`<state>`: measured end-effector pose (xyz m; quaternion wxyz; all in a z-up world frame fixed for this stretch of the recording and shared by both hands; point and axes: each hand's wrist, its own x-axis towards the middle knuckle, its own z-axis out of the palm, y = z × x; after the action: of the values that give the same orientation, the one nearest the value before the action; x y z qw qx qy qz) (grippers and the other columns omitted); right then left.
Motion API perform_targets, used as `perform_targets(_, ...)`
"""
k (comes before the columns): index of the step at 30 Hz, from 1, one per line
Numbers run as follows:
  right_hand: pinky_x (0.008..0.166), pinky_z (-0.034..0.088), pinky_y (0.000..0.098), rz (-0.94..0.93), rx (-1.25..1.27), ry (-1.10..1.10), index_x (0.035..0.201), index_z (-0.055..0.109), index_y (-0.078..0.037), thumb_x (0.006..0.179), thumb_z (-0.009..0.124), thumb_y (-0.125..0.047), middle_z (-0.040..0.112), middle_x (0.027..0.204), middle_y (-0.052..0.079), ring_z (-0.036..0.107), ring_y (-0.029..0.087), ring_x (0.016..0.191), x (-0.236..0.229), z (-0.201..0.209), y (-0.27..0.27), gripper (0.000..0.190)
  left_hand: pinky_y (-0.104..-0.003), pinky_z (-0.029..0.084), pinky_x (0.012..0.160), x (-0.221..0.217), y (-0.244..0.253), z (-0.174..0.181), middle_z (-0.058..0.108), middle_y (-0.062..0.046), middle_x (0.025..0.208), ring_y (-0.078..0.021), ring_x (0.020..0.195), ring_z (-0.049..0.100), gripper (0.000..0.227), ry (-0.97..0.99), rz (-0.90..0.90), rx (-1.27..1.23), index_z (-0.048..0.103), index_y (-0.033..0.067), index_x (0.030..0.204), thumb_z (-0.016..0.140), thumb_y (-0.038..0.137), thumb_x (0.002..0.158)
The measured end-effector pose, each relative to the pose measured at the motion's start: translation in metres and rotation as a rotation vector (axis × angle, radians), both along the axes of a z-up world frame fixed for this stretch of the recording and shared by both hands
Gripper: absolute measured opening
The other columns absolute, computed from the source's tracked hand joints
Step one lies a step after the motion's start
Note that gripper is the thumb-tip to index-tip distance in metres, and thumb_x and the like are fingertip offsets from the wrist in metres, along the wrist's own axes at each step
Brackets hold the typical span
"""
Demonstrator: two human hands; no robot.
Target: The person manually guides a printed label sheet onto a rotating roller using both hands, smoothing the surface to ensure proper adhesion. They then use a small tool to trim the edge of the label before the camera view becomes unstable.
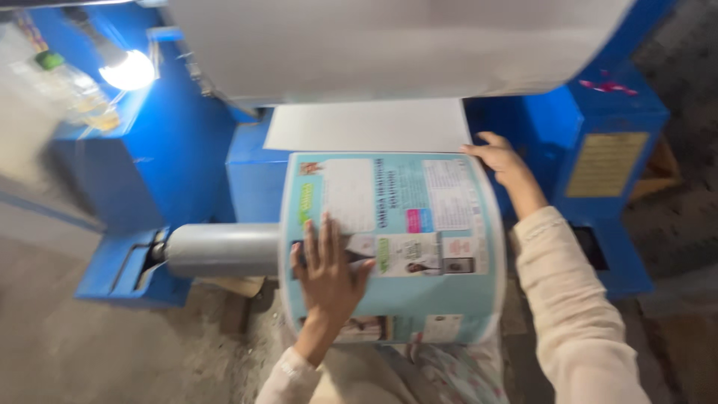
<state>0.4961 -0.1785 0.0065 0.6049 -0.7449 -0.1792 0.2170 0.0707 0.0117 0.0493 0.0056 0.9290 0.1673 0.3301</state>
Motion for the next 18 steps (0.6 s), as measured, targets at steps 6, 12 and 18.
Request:
perform_targets(6, 0.074, 0.054, 0.0341, -0.76, -0.114, -0.873, 0.112, 0.075, -0.01, 0.101, 0.071, -0.011, 0.075, 0.095, 0.009, 0.071, 0.022, 0.081, -0.005, 0.031, -0.119, 0.012, -0.058, 0.017, 0.118, 0.01, 0.008, 0.001, 0.044, -0.017, 0.159, -0.0408, 0.15, 0.035, 0.073, 0.011, -0.01, 0.01, 0.052, 0.0053, 0.147, 0.048, 0.058, 0.096)
perform_targets(12, 0.084, 0.053, 0.0465, -0.543, -0.857, -0.715, 0.116, 0.074, -0.008, 0.097, 0.068, -0.04, 0.071, 0.111, 0.019, 0.067, 0.037, 0.097, -0.114, -0.009, -0.244, 0.038, -0.059, 0.016, 0.119, 0.004, 0.009, -0.004, 0.044, -0.021, 0.161, -0.0441, 0.152, 0.034, 0.067, 0.051, -0.049, 0.001, 0.056, 0.0092, 0.148, 0.045, 0.057, 0.102)
perform_targets(18, 0.119, 0.022, 0.0661, -0.573, -0.808, -0.803, 0.155, 0.042, 0.0, 0.104, 0.055, -0.046, 0.035, 0.163, 0.027, 0.032, 0.044, 0.151, -0.193, -0.067, -0.216, 0.07, -0.06, 0.017, 0.118, -0.006, 0.006, -0.006, 0.043, -0.02, 0.164, -0.0424, 0.154, 0.032, 0.069, 0.087, -0.03, -0.016, 0.055, 0.0075, 0.151, 0.045, 0.057, 0.104)
